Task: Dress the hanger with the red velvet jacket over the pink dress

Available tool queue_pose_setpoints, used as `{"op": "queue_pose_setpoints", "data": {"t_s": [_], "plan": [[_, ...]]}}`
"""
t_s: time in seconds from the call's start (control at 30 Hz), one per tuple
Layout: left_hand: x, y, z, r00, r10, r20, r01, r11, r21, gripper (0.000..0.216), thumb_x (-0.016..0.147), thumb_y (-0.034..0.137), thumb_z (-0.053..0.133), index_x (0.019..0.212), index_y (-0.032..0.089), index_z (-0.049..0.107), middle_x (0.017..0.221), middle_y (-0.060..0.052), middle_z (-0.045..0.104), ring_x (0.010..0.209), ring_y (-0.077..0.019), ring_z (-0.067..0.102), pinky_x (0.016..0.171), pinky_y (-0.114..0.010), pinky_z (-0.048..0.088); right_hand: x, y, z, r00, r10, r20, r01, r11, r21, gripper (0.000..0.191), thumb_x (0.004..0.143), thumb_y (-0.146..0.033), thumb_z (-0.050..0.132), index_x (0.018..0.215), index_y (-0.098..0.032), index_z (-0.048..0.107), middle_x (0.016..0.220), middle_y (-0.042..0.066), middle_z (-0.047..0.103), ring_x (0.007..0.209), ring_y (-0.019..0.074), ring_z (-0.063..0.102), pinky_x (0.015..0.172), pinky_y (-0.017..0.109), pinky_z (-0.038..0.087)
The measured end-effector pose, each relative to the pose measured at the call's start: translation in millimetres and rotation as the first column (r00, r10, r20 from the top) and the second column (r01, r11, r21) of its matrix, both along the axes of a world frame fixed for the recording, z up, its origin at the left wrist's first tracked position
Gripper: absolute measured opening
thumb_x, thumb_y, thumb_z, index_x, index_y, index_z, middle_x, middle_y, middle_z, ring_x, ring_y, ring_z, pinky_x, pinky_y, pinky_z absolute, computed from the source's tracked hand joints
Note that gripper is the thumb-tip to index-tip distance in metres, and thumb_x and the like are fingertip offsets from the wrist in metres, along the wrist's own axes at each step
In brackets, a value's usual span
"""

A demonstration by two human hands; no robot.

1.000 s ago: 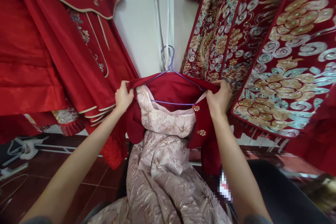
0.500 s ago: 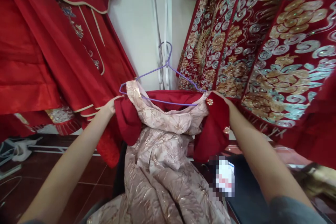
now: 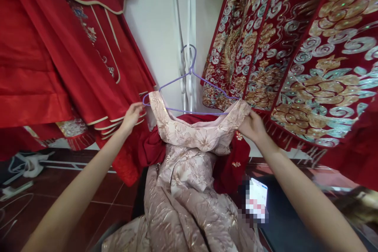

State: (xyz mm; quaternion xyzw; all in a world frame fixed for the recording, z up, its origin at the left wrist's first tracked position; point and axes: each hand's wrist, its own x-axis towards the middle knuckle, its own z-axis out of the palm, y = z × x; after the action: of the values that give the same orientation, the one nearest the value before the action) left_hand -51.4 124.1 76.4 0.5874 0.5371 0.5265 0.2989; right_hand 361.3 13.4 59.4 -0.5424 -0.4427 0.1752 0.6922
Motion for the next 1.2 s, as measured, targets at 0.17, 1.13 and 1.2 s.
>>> {"op": "queue_pose_setpoints", "data": {"t_s": [0.17,1.13,1.2], "plan": [[33,-3,46.9,0.823,0.106,-0.558,0.230,0.835,0.499,0.042,0.098,0.036,0.033,0.132,0.021,0.052,0.136,-0.008,0.056,0.128,-0.0198,0.047,0.111,-0.038,0.029,31,3,14.1,0.918,0.314,-0.243,-0.343,0.935,-0.086,0.046,0.094,-0.048,0.025,0.094,-0.020,0.062,0.095,0.013,0.068,0.081,0.0221,0.065,0.069,0.037,0.052],[16,-15,-22.0,0.815,-0.176,-0.552,0.155,0.984,-0.085,0.022,0.078,0.032,0.065,0.063,0.016,0.069,0.066,-0.008,0.070,0.073,-0.0252,0.066,0.070,-0.029,0.045,35,-44,-59.7,0.951,0.229,-0.208,-0.265,0.950,-0.165,0.028,0.067,-0.044,0.074,0.092,-0.030,0.075,0.103,0.006,0.072,0.097,0.0266,0.067,0.086,0.036,0.054],[18,-19,-34.3,0.900,-0.364,-0.239,0.327,0.928,-0.178,0.023,0.072,0.037,0.072,0.068,0.015,0.072,0.069,-0.006,0.071,0.074,-0.0223,0.065,0.071,-0.027,0.046,34,-51,-65.3,0.958,0.236,-0.166,-0.266,0.944,-0.197,0.028,0.066,-0.046,0.075,0.091,-0.032,0.076,0.099,0.005,0.073,0.092,0.0274,0.068,0.083,0.037,0.055]]}}
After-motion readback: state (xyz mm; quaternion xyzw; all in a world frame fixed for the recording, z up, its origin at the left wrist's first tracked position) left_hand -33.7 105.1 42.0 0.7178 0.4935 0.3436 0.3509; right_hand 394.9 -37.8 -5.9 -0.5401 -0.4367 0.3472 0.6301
